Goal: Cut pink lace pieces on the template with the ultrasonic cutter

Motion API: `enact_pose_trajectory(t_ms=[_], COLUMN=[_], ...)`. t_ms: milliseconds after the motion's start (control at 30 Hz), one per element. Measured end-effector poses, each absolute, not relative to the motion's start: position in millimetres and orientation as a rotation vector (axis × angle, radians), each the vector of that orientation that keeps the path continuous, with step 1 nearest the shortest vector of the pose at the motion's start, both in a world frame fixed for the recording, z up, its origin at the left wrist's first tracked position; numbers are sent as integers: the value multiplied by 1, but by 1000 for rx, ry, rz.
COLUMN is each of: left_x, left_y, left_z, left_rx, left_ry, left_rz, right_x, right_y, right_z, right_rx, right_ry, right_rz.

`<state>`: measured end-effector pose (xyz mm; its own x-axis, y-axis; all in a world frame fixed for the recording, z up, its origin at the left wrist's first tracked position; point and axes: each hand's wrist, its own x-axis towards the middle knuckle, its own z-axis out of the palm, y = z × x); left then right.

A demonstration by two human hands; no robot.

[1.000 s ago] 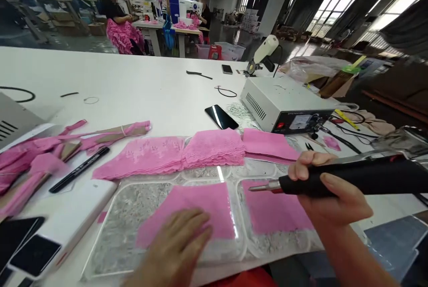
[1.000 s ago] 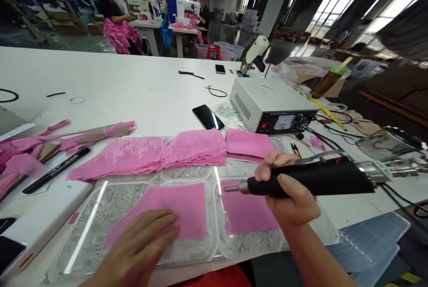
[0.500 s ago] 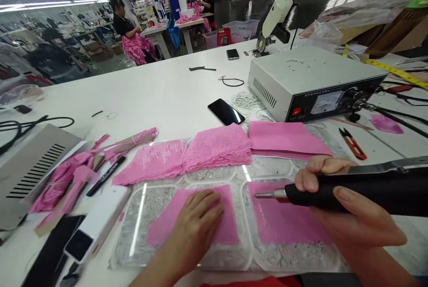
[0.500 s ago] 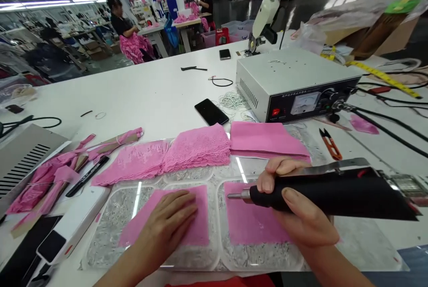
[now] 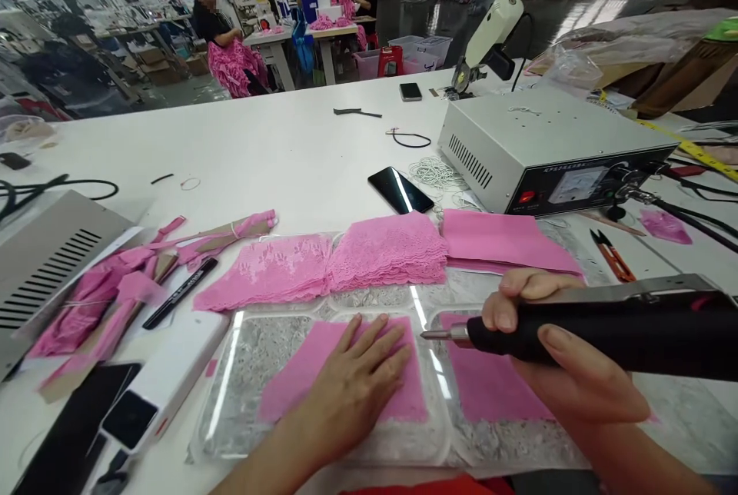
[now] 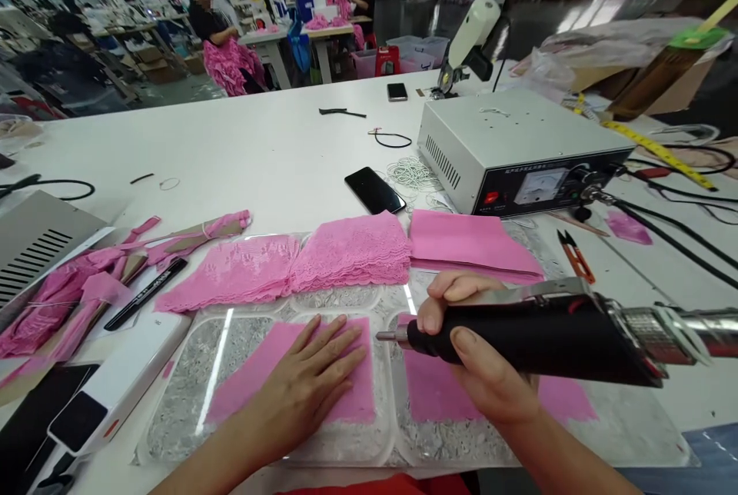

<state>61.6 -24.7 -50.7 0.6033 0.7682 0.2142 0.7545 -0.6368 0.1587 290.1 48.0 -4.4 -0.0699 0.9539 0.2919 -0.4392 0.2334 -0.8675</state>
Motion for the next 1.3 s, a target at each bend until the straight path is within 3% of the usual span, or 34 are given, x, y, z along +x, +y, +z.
enact_pose_trajectory(t_ms=[1300], left_x=[57], left_y=[-21], left_z=[-55], left_rx=[2870], left_ry=[1290], left_rz=[401], right_x=[272], right_y=[59], right_z=[-12], right_rx=[-561], right_ry=[-1169], right_rz=[1137])
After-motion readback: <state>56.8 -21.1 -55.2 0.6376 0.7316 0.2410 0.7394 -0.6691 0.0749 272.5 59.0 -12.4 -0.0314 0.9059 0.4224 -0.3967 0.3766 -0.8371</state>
